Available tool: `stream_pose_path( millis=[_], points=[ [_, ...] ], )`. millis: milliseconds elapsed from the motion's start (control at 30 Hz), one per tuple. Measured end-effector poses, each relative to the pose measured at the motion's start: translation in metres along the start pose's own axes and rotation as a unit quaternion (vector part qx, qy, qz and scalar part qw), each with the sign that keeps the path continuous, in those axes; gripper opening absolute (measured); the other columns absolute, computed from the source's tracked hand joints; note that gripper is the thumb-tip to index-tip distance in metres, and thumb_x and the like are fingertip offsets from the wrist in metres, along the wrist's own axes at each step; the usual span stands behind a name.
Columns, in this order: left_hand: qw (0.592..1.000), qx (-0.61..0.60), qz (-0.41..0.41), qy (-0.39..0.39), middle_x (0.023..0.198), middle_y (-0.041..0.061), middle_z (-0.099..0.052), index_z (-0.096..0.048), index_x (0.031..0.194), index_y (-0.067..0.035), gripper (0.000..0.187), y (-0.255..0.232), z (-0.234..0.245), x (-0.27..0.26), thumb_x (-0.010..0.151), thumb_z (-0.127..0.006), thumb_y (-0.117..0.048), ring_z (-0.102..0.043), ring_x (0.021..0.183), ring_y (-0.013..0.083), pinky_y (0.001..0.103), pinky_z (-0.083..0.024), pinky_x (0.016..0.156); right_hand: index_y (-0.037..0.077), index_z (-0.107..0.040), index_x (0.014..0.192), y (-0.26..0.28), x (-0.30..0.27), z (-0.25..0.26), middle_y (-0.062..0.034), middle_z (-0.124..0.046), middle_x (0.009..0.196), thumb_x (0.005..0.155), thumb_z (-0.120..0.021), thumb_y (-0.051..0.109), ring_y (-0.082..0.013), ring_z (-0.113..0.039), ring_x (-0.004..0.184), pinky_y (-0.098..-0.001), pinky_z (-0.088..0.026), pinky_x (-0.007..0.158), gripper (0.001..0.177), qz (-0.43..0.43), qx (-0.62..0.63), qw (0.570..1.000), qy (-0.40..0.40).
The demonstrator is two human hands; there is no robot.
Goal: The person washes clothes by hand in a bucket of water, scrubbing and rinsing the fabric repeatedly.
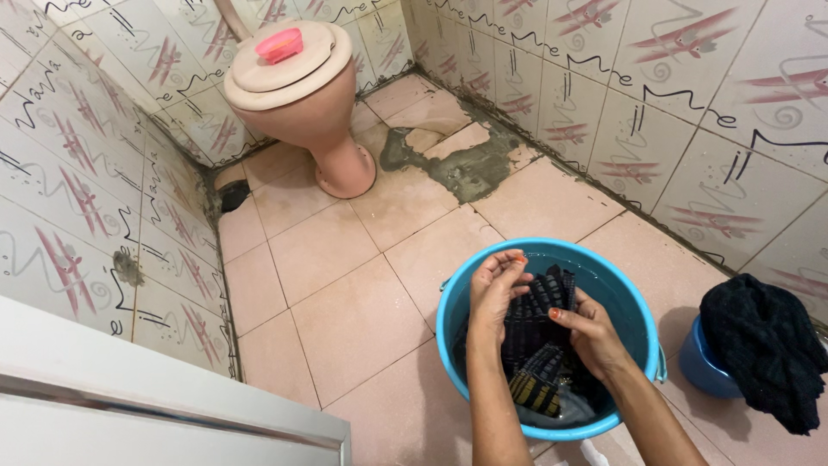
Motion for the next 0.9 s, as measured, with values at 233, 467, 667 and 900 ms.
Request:
stream_pose_path(
  millis=[233, 467, 667, 900],
  points=[
    [0.998, -0.060, -0.002, 0.018, 0.095, 0.008, -0.074, -0.073, 0.102, -0.003, 0.014, 0.011, 0.004, 0.007, 0.096, -0.068, -0.015, -0.071, 0.086, 0.0151, 0.030, -0.059, 0.081, -0.004, -0.064, 0.122, -0.007, -0.002, 0.018, -0.0137, -0.070, 0.119, 0.105, -0.048, 0.024, -0.0215, -0.066, 0.109, -0.0407, -0.050, 0.101, 0.037, -0.039, 0.131, 0.987, -0.081],
    [0.993, -0.112, -0.014, 0.028, 0.093, 0.010, -0.074, -0.072, 0.101, -0.001, 0.016, 0.008, 0.004, 0.008, 0.098, -0.063, -0.014, -0.072, 0.087, 0.0182, 0.033, -0.060, 0.083, -0.004, -0.062, 0.125, -0.008, 0.001, 0.020, -0.0129, -0.069, 0.124, 0.107, -0.044, 0.024, -0.0227, -0.064, 0.115, -0.0398, -0.048, 0.106, 0.038, -0.016, 0.168, 0.983, -0.077],
    [0.995, -0.102, -0.002, 0.013, 0.093, 0.012, -0.074, -0.073, 0.101, 0.000, 0.023, 0.009, 0.006, 0.007, 0.099, -0.064, -0.021, -0.072, 0.086, 0.0195, 0.034, -0.060, 0.084, -0.004, -0.062, 0.126, -0.007, 0.000, 0.020, -0.0139, -0.068, 0.124, 0.108, -0.043, 0.025, -0.0236, -0.064, 0.114, -0.0422, -0.048, 0.105, 0.039, -0.014, 0.162, 0.984, -0.080],
    [0.994, 0.109, 0.014, 0.027, 0.107, 0.007, -0.078, -0.078, 0.106, -0.009, 0.029, 0.015, -0.003, -0.003, 0.085, -0.072, -0.028, -0.070, 0.106, 0.0191, 0.038, -0.048, 0.106, -0.001, -0.068, 0.113, -0.015, 0.005, 0.023, -0.0115, -0.073, 0.106, 0.097, -0.060, 0.012, -0.0186, -0.068, 0.096, -0.0358, -0.053, 0.089, 0.022, -0.002, 0.029, 0.998, -0.049]
  ],
)
Point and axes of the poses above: each hand's wrist, its own x-axis towards the middle knuckle, its own z-axis out of the back of the hand, y = z × x, the point moved 9 cm from there along x, towards the middle knuckle
